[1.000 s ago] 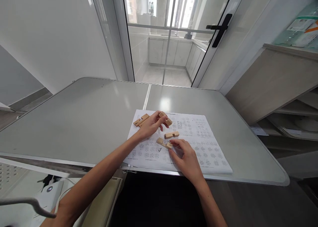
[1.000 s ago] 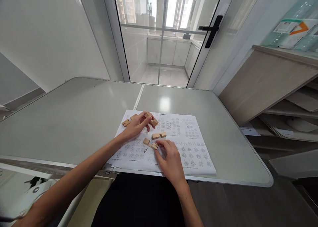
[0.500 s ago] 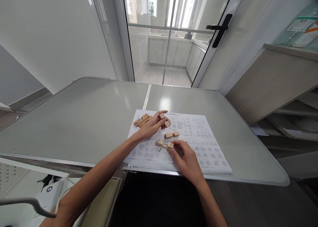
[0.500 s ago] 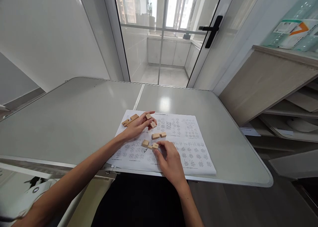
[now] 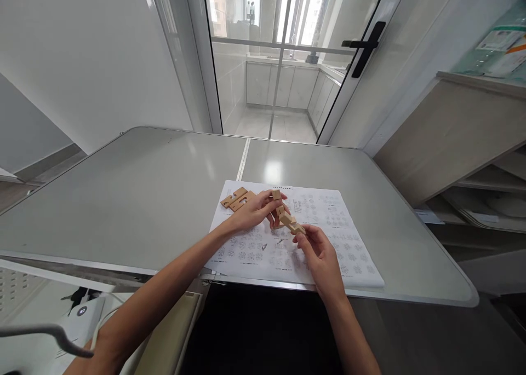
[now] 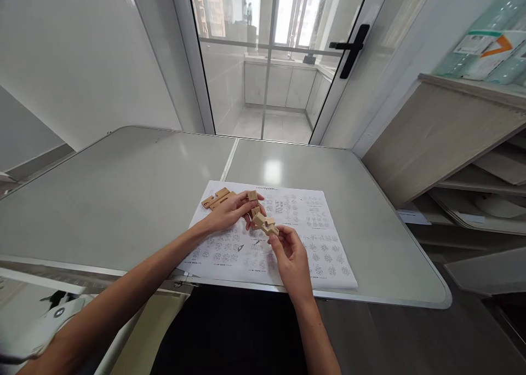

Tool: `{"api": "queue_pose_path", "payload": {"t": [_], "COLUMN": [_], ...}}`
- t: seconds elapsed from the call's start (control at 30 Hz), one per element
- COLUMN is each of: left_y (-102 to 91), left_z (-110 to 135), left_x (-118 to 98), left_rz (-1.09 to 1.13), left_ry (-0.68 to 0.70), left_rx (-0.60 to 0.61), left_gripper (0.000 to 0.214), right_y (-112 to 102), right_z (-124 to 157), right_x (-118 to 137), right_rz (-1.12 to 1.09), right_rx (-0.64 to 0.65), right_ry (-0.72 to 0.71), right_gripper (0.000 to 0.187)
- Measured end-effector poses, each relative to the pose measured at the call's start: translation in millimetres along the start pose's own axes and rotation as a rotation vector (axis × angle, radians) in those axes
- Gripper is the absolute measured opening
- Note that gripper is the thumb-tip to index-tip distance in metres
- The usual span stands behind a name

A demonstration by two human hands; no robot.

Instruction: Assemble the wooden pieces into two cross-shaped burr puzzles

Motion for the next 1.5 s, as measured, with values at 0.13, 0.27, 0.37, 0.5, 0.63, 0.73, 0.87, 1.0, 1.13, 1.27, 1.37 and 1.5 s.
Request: {"api": "queue_pose_path", "payload": {"t": [0.13, 0.27, 0.37, 0.5, 0.63, 0.73, 0.87, 1.0, 1.13, 1.27, 1.37, 1.5], "left_y": [-0.7, -1.4, -1.5, -2.2, -2.6, 0.0, 4.7, 5.3, 4.1, 4.0, 4.9, 6.2], "left_z": [3.1, 6.0, 6.8, 7.0, 7.4, 7.6, 7.4, 7.7, 8.4, 7.9, 7.2, 7.0], "left_x": [0.5, -4.7, -9.3, -9.2, -3.9, -4.0, -9.6, -8.8, -4.1, -2.9, -2.7, -4.0], "left_rz": [-0.132, -0.195, -0.176, -0.093, 0.006, 0.098, 0.239, 0.247, 0.279, 0.207, 0.157, 0.15], "left_ry": [-0.044, -0.108, -0.115, -0.072, -0.064, -0.101, -0.128, -0.111, -0.102, -0.098, -0.104, -0.107], "left_rx": [0.121, 0.179, 0.194, 0.263, 0.266, 0.222, 0.206, 0.229, 0.228, 0.287, 0.376, 0.406], "left_gripper": [0.042, 0.04, 0.037, 0.038, 0.042, 0.048, 0.065, 0.097, 0.116, 0.088, 0.066, 0.057], "right_y": [0.3, 0.9, 1.0, 0.1, -1.0, -0.8, 0.2, 0.0, -0.5, -0.6, -0.6, -0.4], "right_z": [-0.6, -1.1, -0.7, 0.3, 0.7, 0.9, 1.1, 1.1, 1.3, 1.1, 0.6, 0.7], "right_x": [-0.2, -0.5, -0.5, -1.1, -1.4, 0.3, 2.1, 1.1, 1.0, 0.9, -0.3, -0.2], "right_rz": [0.002, 0.024, 0.036, 0.044, 0.054, 0.055, 0.048, 0.052, 0.046, 0.05, 0.038, 0.019], "right_rx": [-0.011, -0.016, -0.02, -0.029, -0.037, -0.048, -0.044, -0.046, -0.048, -0.054, -0.055, -0.045], "right_ry": [-0.005, -0.011, -0.013, -0.004, 0.004, 0.007, 0.01, 0.004, 0.008, 0.01, -0.002, -0.014], "right_gripper": [0.037, 0.036, 0.036, 0.036, 0.036, 0.035, 0.035, 0.036, 0.037, 0.038, 0.038, 0.036]}}
Point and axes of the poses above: each hand's wrist, its own z-axis away from the middle knuckle, its own y-axis out of the palm, x = y × z, the point moved 1 cm from there along -z, towards the middle knuckle, and after that the axes turned 14 degrees about x, right-handed, at the moved point
